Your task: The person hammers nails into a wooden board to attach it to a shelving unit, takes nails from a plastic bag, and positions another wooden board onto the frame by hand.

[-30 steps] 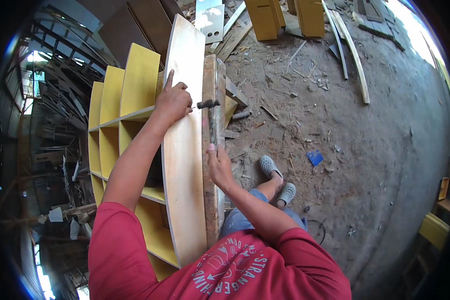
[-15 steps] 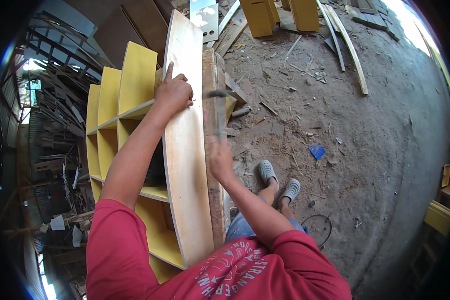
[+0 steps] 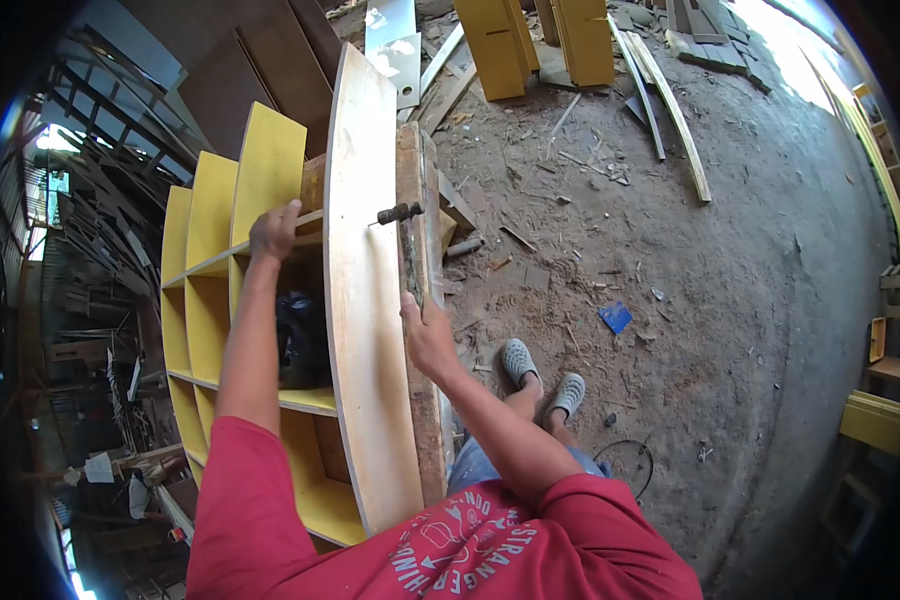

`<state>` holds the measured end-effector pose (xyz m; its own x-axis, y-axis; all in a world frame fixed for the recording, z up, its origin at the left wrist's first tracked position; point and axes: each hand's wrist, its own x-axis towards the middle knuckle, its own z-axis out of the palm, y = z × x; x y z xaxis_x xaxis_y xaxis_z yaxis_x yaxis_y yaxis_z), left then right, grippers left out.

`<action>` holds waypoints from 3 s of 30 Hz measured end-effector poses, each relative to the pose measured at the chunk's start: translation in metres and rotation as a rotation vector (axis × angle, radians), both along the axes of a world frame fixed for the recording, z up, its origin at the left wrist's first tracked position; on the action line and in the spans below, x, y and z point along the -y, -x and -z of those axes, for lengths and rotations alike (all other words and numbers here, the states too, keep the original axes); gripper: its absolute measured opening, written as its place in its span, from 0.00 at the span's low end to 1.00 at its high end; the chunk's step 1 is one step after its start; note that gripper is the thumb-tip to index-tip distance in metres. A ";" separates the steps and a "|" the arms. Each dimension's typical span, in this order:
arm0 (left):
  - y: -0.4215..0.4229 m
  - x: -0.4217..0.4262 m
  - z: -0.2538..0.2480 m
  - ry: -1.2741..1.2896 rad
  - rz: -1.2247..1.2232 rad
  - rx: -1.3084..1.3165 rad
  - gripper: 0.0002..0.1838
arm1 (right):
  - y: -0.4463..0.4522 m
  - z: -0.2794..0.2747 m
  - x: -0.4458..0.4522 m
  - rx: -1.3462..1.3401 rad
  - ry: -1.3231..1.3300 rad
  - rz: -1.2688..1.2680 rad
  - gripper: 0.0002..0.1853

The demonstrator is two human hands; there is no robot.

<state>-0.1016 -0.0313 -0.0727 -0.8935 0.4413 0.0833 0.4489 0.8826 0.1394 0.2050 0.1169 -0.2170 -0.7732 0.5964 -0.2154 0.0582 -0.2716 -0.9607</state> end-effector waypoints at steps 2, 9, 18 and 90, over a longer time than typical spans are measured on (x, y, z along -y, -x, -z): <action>-0.013 -0.015 -0.008 0.072 -0.060 0.036 0.33 | -0.015 -0.050 -0.014 0.024 0.216 -0.133 0.23; -0.021 -0.021 -0.010 0.097 -0.126 -0.016 0.32 | -0.001 -0.081 -0.070 -0.166 0.569 0.619 0.20; -0.023 -0.017 -0.006 0.034 -0.149 -0.043 0.32 | -0.025 -0.068 -0.077 -0.068 0.593 0.290 0.24; -0.015 -0.001 -0.007 -0.184 -0.018 0.104 0.30 | -0.020 -0.133 -0.083 0.007 -0.144 -0.317 0.21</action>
